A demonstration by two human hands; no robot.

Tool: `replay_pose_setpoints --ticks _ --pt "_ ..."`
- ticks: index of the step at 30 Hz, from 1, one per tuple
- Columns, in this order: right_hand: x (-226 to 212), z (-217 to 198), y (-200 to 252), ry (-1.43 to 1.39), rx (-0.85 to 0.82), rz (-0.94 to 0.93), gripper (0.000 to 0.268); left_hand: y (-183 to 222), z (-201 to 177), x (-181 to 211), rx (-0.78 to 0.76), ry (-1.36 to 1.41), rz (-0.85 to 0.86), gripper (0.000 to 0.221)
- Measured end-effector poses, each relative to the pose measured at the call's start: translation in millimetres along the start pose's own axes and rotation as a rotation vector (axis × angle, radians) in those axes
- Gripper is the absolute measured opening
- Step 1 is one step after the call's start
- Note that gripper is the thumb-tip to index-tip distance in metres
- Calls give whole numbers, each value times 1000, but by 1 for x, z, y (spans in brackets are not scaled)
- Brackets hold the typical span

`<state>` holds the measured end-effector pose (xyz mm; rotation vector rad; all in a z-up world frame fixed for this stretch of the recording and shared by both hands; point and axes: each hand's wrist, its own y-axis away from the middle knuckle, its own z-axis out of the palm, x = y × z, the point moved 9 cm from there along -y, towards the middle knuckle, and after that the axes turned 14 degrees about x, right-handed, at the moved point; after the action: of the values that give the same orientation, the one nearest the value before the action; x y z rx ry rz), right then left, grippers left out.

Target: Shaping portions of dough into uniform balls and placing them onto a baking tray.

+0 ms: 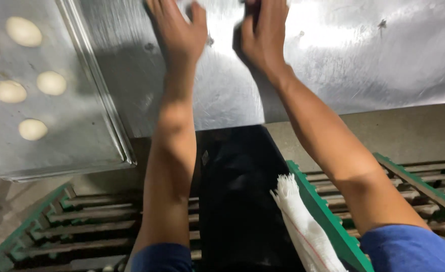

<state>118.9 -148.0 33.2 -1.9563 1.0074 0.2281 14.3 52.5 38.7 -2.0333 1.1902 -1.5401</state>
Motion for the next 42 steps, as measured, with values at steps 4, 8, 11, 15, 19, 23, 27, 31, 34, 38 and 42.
replay_pose_setpoints --ticks 4,8,11,15,19,23,27,31,34,38,42 --pt "-25 -11 -12 -221 -271 17 25 -9 -27 28 -200 115 -50 35" --pt "-29 -11 -11 -201 -236 -3 35 0 -23 30 -310 119 16 31" --pt "-38 -1 0 -158 -224 37 34 4 -19 39 -313 30 34 27" --pt "-19 -20 24 -131 -284 -34 32 32 -40 11 -356 -35 69 29" --pt "4 -47 9 -80 -313 -120 32 22 -68 -32 -384 -40 137 37" --pt "23 -13 -27 37 -108 -2 30 -14 -47 -47 -283 -79 -43 31" --pt "-15 8 -19 -253 13 308 28 -15 -16 -6 -101 34 -125 23" --pt "-53 -2 -3 -295 -185 209 30 2 -9 38 -239 65 -180 38" --pt "-64 -9 -7 -283 -257 66 32 9 -24 49 -299 109 -215 38" --pt "-60 -9 -15 -201 -257 10 34 10 -35 56 -425 76 -190 39" --pt "-57 0 -5 -242 -264 110 35 16 -24 39 -498 30 -179 38"
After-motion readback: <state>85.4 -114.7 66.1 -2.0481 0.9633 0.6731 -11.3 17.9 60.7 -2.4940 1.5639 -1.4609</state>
